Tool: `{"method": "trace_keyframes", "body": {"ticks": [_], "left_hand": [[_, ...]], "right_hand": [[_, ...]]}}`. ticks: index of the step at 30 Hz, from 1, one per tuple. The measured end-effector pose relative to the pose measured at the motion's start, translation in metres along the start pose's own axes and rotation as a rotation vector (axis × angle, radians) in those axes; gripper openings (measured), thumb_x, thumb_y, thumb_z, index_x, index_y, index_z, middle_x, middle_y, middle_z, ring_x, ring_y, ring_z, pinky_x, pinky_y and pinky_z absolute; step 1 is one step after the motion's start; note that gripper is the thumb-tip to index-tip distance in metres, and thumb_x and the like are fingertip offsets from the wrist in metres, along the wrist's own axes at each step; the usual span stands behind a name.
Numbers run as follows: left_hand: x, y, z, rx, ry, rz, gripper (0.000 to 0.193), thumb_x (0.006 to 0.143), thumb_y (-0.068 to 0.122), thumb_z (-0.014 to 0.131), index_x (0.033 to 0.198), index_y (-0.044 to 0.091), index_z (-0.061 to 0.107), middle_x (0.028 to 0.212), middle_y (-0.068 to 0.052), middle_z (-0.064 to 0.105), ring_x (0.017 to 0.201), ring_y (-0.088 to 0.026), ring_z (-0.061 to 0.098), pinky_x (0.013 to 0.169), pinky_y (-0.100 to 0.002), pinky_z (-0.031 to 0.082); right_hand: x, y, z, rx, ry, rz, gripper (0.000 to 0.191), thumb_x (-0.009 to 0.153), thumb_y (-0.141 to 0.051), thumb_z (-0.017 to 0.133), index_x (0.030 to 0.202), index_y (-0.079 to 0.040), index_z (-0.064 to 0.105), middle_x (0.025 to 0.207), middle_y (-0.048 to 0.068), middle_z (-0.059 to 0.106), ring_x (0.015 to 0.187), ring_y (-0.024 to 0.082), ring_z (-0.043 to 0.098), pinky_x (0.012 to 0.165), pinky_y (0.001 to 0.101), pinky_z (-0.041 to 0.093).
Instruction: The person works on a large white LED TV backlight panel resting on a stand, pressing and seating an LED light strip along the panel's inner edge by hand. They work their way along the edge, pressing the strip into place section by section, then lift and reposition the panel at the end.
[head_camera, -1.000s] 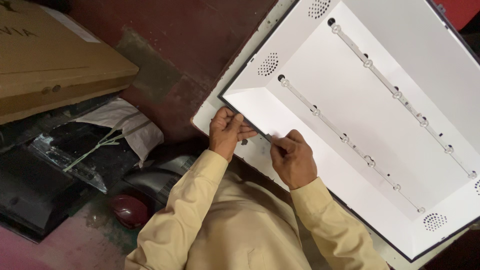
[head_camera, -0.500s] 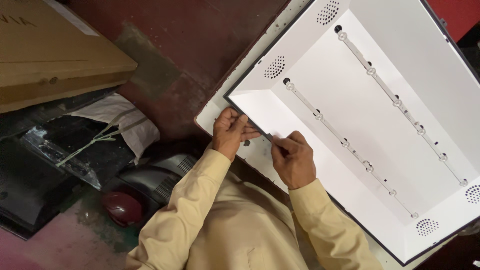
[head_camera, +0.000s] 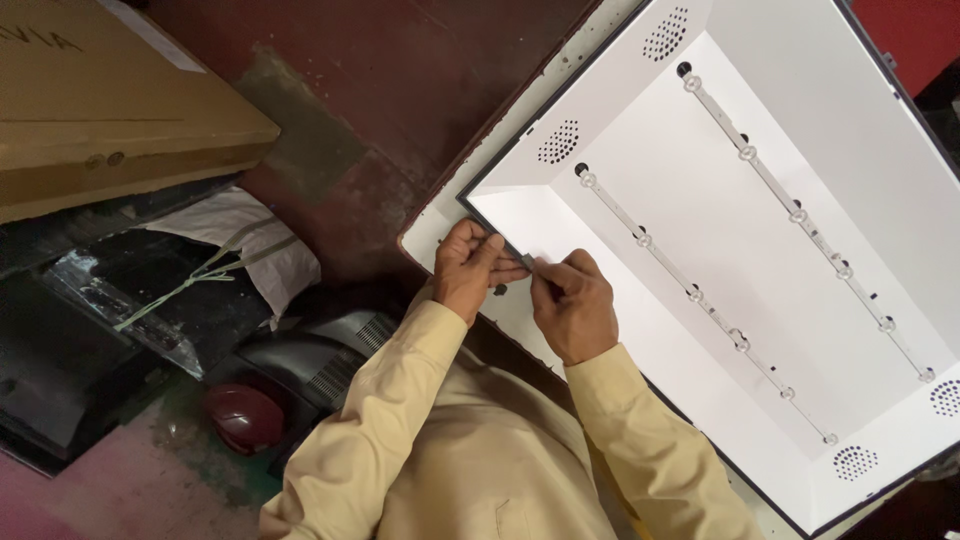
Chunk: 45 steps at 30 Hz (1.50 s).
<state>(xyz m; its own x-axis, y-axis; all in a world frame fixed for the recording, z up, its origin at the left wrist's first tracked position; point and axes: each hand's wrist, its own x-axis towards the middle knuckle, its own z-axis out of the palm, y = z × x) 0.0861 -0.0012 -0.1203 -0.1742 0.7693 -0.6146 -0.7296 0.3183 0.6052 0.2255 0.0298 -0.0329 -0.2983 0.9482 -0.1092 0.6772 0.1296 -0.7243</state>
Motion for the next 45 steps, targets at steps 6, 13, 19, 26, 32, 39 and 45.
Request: {"method": "trace_keyframes", "body": {"ticks": [6,13,19,26,32,39,45], "left_hand": [[0.001,0.001,-0.002,0.018,-0.004,0.004,0.007,0.104,0.003,0.051,0.108,-0.002,0.054,0.104,-0.020,0.070,0.088,-0.030,0.076,0.077,-0.044,0.069],[0.003,0.001,-0.001,0.005,-0.027,-0.004,0.008,0.103,0.004,0.050,0.108,-0.001,0.054,0.104,-0.018,0.070,0.090,-0.029,0.076,0.081,-0.045,0.069],[0.002,0.003,-0.003,0.002,-0.023,-0.007,0.006,0.103,0.002,0.051,0.107,-0.002,0.054,0.104,-0.018,0.071,0.090,-0.030,0.076,0.081,-0.046,0.069],[0.004,0.004,-0.005,0.015,-0.014,-0.014,0.007,0.103,0.002,0.051,0.108,-0.001,0.055,0.105,-0.018,0.070,0.089,-0.027,0.075,0.079,-0.044,0.069],[0.004,0.007,-0.005,0.012,-0.014,-0.029,0.008,0.103,0.001,0.050,0.108,-0.001,0.055,0.107,-0.017,0.071,0.090,-0.027,0.077,0.080,-0.044,0.069],[0.006,0.006,-0.007,0.015,-0.011,-0.017,0.008,0.102,0.000,0.051,0.109,-0.002,0.055,0.105,-0.017,0.070,0.088,-0.026,0.074,0.078,-0.045,0.069],[0.006,0.007,-0.010,-0.034,-0.046,-0.032,0.007,0.104,0.002,0.050,0.109,0.000,0.054,0.104,-0.017,0.070,0.088,-0.027,0.075,0.078,-0.044,0.069]], "right_hand": [[-0.009,0.002,-0.009,0.036,0.012,0.089,0.008,0.088,-0.007,0.077,0.095,-0.002,0.079,0.070,0.008,0.055,0.053,0.019,0.053,0.050,0.0322,0.043],[-0.001,0.005,-0.005,-0.059,-0.033,0.018,0.006,0.086,-0.005,0.076,0.090,-0.001,0.077,0.074,0.009,0.056,0.058,0.021,0.056,0.054,0.0339,0.045],[0.002,0.002,0.003,0.003,-0.018,0.065,0.008,0.086,-0.006,0.077,0.093,-0.002,0.078,0.072,0.009,0.056,0.057,0.021,0.057,0.054,0.0339,0.046],[0.003,-0.001,-0.002,-0.029,-0.039,0.057,0.012,0.084,-0.005,0.077,0.095,-0.001,0.079,0.073,0.010,0.057,0.056,0.021,0.057,0.054,0.0343,0.045],[0.013,-0.008,0.007,-0.046,-0.054,0.046,0.010,0.083,-0.005,0.076,0.092,-0.001,0.079,0.073,0.010,0.058,0.057,0.022,0.057,0.054,0.0352,0.045],[0.010,-0.008,0.002,-0.031,-0.055,0.092,0.010,0.084,-0.006,0.077,0.092,-0.001,0.079,0.070,0.010,0.057,0.055,0.021,0.057,0.053,0.0346,0.045],[0.013,-0.008,0.014,-0.062,-0.039,0.045,0.011,0.084,-0.005,0.077,0.093,0.000,0.078,0.071,0.010,0.056,0.056,0.022,0.056,0.054,0.0350,0.045]]}}
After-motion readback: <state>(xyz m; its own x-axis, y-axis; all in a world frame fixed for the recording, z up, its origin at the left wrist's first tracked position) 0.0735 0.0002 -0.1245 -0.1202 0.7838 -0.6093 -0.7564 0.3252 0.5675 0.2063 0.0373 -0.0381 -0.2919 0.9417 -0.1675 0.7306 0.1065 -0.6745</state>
